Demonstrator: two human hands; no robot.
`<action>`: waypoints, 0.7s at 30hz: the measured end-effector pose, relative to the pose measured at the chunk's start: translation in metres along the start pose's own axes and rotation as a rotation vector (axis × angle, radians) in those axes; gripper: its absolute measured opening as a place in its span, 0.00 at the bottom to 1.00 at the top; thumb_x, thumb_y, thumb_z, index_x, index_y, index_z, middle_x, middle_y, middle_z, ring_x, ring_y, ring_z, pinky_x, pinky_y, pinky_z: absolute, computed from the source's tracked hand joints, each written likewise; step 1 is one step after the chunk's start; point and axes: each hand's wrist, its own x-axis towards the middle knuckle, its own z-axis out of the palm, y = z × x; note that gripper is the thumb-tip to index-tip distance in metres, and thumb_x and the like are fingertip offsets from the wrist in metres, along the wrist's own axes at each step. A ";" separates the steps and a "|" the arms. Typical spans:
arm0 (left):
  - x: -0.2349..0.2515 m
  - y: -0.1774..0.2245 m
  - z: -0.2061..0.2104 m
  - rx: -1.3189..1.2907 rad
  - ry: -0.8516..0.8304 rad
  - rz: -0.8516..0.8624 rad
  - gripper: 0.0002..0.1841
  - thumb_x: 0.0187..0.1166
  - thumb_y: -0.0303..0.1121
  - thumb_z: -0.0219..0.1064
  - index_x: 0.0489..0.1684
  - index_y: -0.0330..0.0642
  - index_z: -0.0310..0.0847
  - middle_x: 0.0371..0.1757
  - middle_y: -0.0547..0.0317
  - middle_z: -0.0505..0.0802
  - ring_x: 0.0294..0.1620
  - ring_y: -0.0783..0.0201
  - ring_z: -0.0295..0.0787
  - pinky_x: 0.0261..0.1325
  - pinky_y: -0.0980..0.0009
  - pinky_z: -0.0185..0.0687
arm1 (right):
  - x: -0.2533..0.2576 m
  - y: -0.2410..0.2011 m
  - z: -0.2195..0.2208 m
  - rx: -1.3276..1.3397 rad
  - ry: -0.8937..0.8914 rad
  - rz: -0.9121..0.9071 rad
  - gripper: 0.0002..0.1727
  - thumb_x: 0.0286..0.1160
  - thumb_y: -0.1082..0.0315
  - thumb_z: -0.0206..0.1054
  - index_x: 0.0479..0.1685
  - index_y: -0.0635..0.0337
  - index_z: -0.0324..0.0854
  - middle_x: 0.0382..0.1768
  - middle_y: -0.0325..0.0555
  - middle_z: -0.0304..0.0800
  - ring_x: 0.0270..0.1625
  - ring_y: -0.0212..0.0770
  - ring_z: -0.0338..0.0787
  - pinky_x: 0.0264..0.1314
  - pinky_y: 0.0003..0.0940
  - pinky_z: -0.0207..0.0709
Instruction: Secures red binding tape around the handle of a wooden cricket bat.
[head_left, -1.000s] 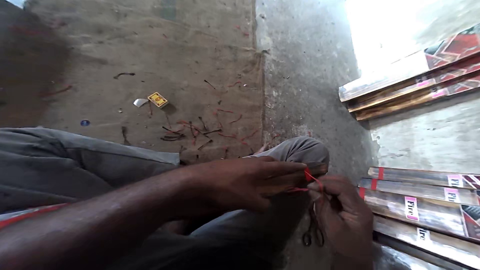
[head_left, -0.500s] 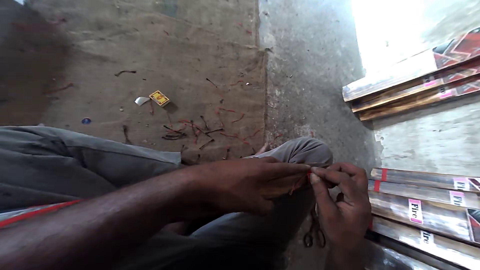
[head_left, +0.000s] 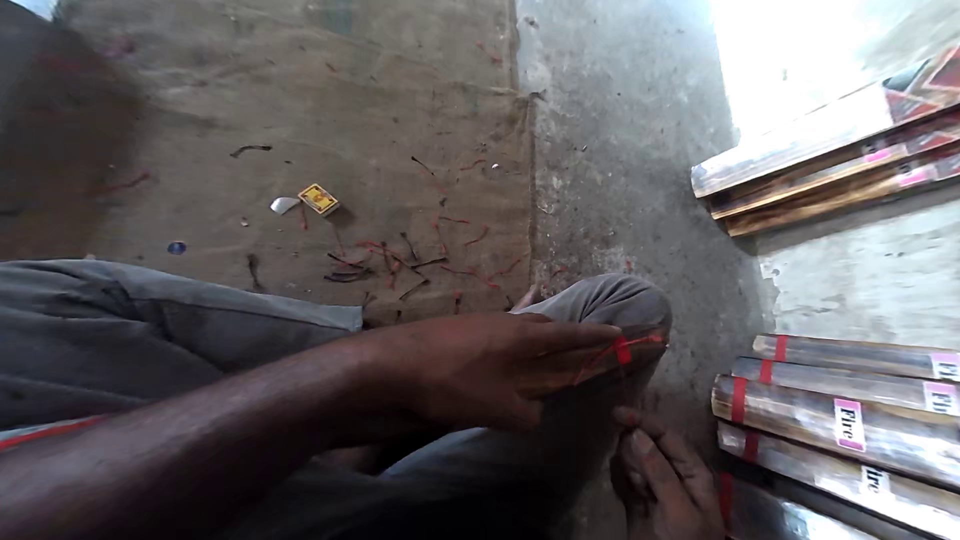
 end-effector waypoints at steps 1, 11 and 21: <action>0.000 0.000 0.000 0.010 -0.001 0.000 0.51 0.64 0.36 0.80 0.89 0.91 0.54 0.72 0.73 0.85 0.59 0.71 0.87 0.55 0.55 0.91 | 0.000 0.002 0.000 0.041 0.007 0.006 0.17 0.88 0.68 0.55 0.63 0.58 0.87 0.21 0.33 0.71 0.18 0.27 0.66 0.18 0.23 0.63; 0.001 0.000 -0.008 0.047 -0.009 -0.079 0.45 0.68 0.46 0.78 0.89 0.84 0.57 0.54 0.71 0.92 0.48 0.72 0.90 0.46 0.57 0.92 | 0.012 0.028 0.011 0.339 0.035 -0.015 0.11 0.84 0.68 0.59 0.53 0.57 0.87 0.25 0.37 0.79 0.17 0.25 0.71 0.17 0.22 0.69; 0.003 -0.027 -0.030 -0.371 -0.132 -0.109 0.21 0.78 0.32 0.72 0.70 0.54 0.85 0.47 0.61 0.96 0.41 0.67 0.93 0.45 0.68 0.92 | 0.044 0.039 0.031 0.443 -0.052 0.018 0.09 0.83 0.65 0.62 0.49 0.56 0.86 0.19 0.33 0.68 0.17 0.26 0.66 0.19 0.23 0.65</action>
